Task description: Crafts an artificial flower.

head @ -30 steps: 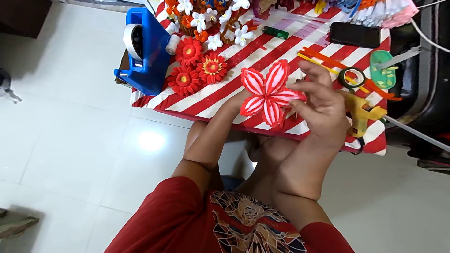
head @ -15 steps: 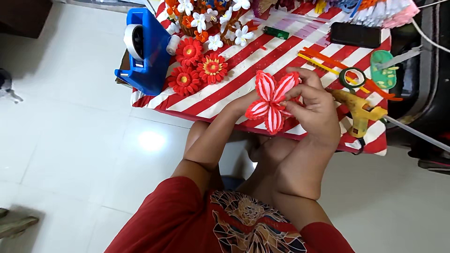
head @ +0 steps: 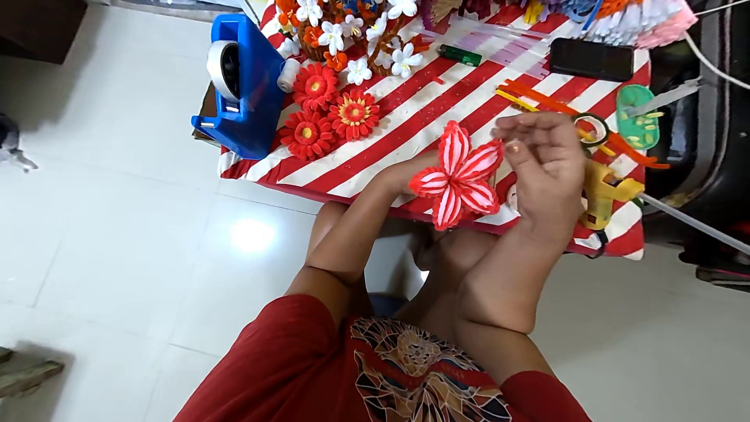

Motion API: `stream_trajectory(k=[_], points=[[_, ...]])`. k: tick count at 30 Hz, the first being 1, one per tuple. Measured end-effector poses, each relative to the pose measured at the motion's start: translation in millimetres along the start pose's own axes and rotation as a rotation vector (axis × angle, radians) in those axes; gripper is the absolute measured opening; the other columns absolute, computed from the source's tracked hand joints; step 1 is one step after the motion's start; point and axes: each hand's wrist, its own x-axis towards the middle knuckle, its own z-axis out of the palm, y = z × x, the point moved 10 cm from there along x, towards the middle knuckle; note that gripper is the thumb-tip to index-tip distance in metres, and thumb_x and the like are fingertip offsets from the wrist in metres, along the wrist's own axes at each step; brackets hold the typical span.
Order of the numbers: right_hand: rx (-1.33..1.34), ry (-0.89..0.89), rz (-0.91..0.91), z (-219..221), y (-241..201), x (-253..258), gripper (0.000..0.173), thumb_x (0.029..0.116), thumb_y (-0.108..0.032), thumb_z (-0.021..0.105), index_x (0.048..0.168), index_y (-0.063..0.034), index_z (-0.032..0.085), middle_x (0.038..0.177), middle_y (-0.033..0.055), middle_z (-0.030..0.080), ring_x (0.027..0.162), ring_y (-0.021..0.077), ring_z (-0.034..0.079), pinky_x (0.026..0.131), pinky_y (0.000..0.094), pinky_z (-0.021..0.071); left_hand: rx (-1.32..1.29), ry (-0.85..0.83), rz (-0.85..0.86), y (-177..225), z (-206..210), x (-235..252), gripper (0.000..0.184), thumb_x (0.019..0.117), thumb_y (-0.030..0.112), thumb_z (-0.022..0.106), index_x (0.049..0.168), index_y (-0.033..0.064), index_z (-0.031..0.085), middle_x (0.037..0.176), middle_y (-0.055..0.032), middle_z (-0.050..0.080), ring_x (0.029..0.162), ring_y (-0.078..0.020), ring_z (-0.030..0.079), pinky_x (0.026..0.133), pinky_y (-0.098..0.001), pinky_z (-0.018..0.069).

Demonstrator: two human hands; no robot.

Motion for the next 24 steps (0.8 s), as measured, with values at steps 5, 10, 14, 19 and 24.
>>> stream_trajectory(k=[5, 10, 14, 19, 24], points=[[0.01, -0.083, 0.073, 16, 5, 1, 0.018, 0.0924, -0.002, 0.061, 0.111, -0.0018, 0.064, 0.099, -0.0029, 0.068, 0.091, 0.0012, 0.065, 0.083, 0.0194, 0.0559, 0.088, 0.015, -0.237, 7, -2, 0, 0.04, 0.0824, 0.005, 0.071, 0.12, -0.0051, 0.064, 0.111, -0.0051, 0.069, 0.106, -0.0028, 0.061, 0.096, -0.0199, 0.0484], [0.045, 0.07, 0.124, 0, 9, -1, 0.026, 0.0886, 0.003, 0.064, 0.112, -0.0056, 0.059, 0.095, -0.0071, 0.065, 0.084, 0.0, 0.065, 0.078, 0.0195, 0.0575, 0.114, 0.25, -0.132, 30, -20, 11, 0.022, 0.0866, -0.001, 0.069, 0.108, -0.0051, 0.067, 0.096, -0.0021, 0.072, 0.09, 0.0015, 0.066, 0.084, -0.0181, 0.0539], [0.153, 0.094, 0.136, 2, 10, 3, 0.043, 0.0851, 0.007, 0.065, 0.119, -0.0112, 0.045, 0.094, -0.0093, 0.068, 0.084, 0.002, 0.068, 0.079, 0.0223, 0.0593, 0.337, 0.348, 0.054, 38, -30, 14, 0.02, 0.0885, -0.004, 0.065, 0.107, -0.0118, 0.068, 0.104, -0.016, 0.069, 0.102, -0.008, 0.064, 0.095, -0.0204, 0.0495], [0.116, -0.029, 0.187, 18, 8, 0, 0.062, 0.0845, 0.008, 0.065, 0.139, -0.0051, 0.039, 0.111, -0.002, 0.068, 0.094, 0.003, 0.07, 0.084, 0.0228, 0.0602, 0.439, 0.405, -0.041, 51, -23, 8, 0.022, 0.0839, -0.002, 0.071, 0.104, -0.0099, 0.068, 0.094, -0.0132, 0.07, 0.092, -0.006, 0.064, 0.087, -0.0171, 0.0481], [0.121, 0.017, 0.068, 17, 3, 5, 0.044, 0.0882, 0.001, 0.067, 0.129, -0.0009, 0.05, 0.109, -0.0029, 0.069, 0.095, 0.0023, 0.068, 0.085, 0.0221, 0.0589, 0.543, 0.328, -0.482, 36, -19, -6, 0.02, 0.0932, 0.003, 0.068, 0.11, -0.0078, 0.07, 0.103, -0.0194, 0.072, 0.1, -0.0179, 0.067, 0.093, -0.0292, 0.0494]])
